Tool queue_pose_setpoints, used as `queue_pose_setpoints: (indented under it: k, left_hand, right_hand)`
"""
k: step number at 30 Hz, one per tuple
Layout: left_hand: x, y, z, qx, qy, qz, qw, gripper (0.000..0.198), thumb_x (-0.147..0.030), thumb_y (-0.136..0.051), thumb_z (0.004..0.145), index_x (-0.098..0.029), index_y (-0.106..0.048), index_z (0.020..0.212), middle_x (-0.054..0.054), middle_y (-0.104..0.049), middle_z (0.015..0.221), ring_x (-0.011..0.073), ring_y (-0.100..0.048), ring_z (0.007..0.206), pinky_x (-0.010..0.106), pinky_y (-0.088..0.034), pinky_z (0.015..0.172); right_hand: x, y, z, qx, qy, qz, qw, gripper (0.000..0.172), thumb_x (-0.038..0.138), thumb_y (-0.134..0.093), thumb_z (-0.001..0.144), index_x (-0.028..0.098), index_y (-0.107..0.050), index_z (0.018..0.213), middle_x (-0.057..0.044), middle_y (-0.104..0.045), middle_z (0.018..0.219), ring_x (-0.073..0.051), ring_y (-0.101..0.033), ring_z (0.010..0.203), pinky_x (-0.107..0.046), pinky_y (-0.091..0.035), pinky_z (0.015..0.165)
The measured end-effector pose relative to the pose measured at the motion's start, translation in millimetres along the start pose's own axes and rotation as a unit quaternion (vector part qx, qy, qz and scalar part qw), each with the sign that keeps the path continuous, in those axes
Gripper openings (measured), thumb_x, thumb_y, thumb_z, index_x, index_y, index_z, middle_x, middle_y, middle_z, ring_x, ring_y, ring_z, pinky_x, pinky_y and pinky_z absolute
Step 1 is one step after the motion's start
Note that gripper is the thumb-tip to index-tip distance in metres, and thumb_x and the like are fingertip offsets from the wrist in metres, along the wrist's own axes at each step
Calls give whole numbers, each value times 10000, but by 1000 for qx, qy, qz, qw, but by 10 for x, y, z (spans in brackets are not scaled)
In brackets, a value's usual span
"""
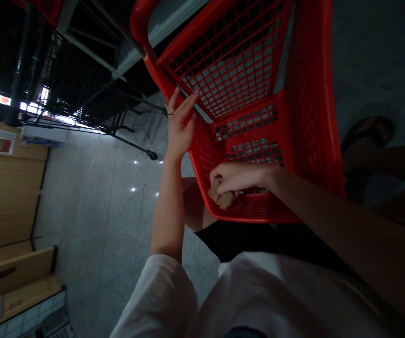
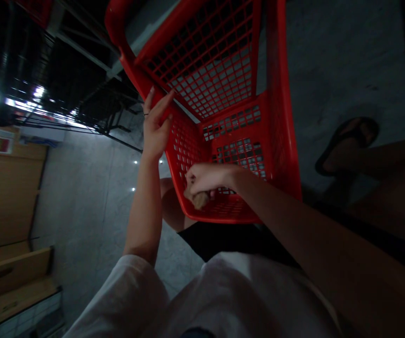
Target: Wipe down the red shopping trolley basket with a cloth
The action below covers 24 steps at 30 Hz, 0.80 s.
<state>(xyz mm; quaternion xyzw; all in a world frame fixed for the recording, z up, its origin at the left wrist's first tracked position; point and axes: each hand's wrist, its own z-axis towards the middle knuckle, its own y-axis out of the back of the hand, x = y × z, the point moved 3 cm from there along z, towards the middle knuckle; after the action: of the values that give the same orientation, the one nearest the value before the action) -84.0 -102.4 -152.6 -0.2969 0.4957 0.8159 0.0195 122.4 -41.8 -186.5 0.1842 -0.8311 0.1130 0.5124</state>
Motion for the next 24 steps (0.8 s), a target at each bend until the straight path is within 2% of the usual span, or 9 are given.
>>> queue_pose_setpoints:
  k: [2, 4, 5, 6, 7, 10, 15, 21, 24]
  left_hand:
    - [-5, -6, 2, -1, 0, -2, 1000, 448, -382, -604, 991, -448, -675, 1429, -77, -627, 1574, 215, -195, 1700, 522, 15, 1423]
    - [-16, -15, 0, 0, 1, -5, 1000, 451, -374, -602, 988, -449, -673, 1427, -75, -624, 1578, 225, -210, 1697, 533, 13, 1424]
    - [-23, -19, -3, 1, 2, -5, 1000, 455, -370, -603, 984, -448, -673, 1426, -75, -624, 1577, 229, -220, 1694, 537, 8, 1424]
    - [-30, -21, -6, 2, 2, -4, 1000, 458, -367, -605, 978, -447, -673, 1424, -74, -626, 1575, 233, -233, 1691, 541, 2, 1424]
    - [-37, -22, -10, 2, 3, -4, 1000, 459, -364, -607, 973, -446, -676, 1419, -73, -632, 1569, 237, -245, 1687, 544, -4, 1424]
    - [-52, -25, -14, 4, 11, -12, 1000, 451, -360, -606, 960, -444, -684, 1396, -77, -644, 1555, 246, -259, 1681, 550, 21, 1422]
    - [-40, -41, 7, 4, 31, -24, 999, 441, -352, -611, 938, -467, -697, 1354, -104, -651, 1539, 243, -246, 1683, 567, 65, 1416]
    - [17, -55, 50, 4, 33, -27, 999, 460, -390, -635, 891, -515, -687, 1330, -138, -642, 1537, 252, -252, 1679, 593, 68, 1413]
    - [33, -50, 62, 9, 34, -29, 999, 470, -402, -624, 882, -544, -676, 1327, -172, -630, 1538, 241, -263, 1676, 577, 67, 1418]
  right_hand:
    - [-45, 208, 96, -177, 25, 55, 982, 137, 98, -686, 789, 192, -640, 877, -4, -689, 772, -151, -642, 651, -252, -493, 578]
    - [-94, 394, 177, -375, 62, 94, 920, 204, 81, -652, 798, 196, -648, 967, -31, -731, 910, -188, -693, 803, -289, -557, 705]
    - [-109, 447, 215, -446, 85, 102, 885, 254, 54, -628, 792, 197, -656, 1001, -40, -747, 982, -202, -710, 894, -313, -579, 792]
    - [-116, 468, 258, -486, 109, 104, 861, 300, 22, -605, 777, 195, -667, 1015, -46, -759, 1039, -210, -717, 977, -333, -586, 877]
    - [-115, 458, 306, -496, 132, 101, 852, 335, -8, -589, 755, 194, -681, 1006, -48, -769, 1070, -214, -720, 1034, -349, -582, 943]
    - [-81, 313, 409, -422, 188, 76, 884, 378, -46, -588, 730, 194, -730, 984, -39, -800, 1086, -215, -740, 1070, -360, -565, 1014]
    - [-73, 104, 286, -318, 216, 44, 922, 364, -32, -629, 753, 204, -780, 986, -25, -817, 1099, -191, -758, 1027, -297, -561, 945]
    - [-88, -1, 91, -170, 145, 8, 975, 205, 31, -694, 720, 179, -789, 824, -2, -782, 857, -158, -705, 806, -244, -497, 731]
    - [-88, -137, 63, -38, 73, 31, 996, 199, 23, -631, 675, 181, -747, 708, 17, -722, 697, -133, -645, 650, -236, -470, 623]
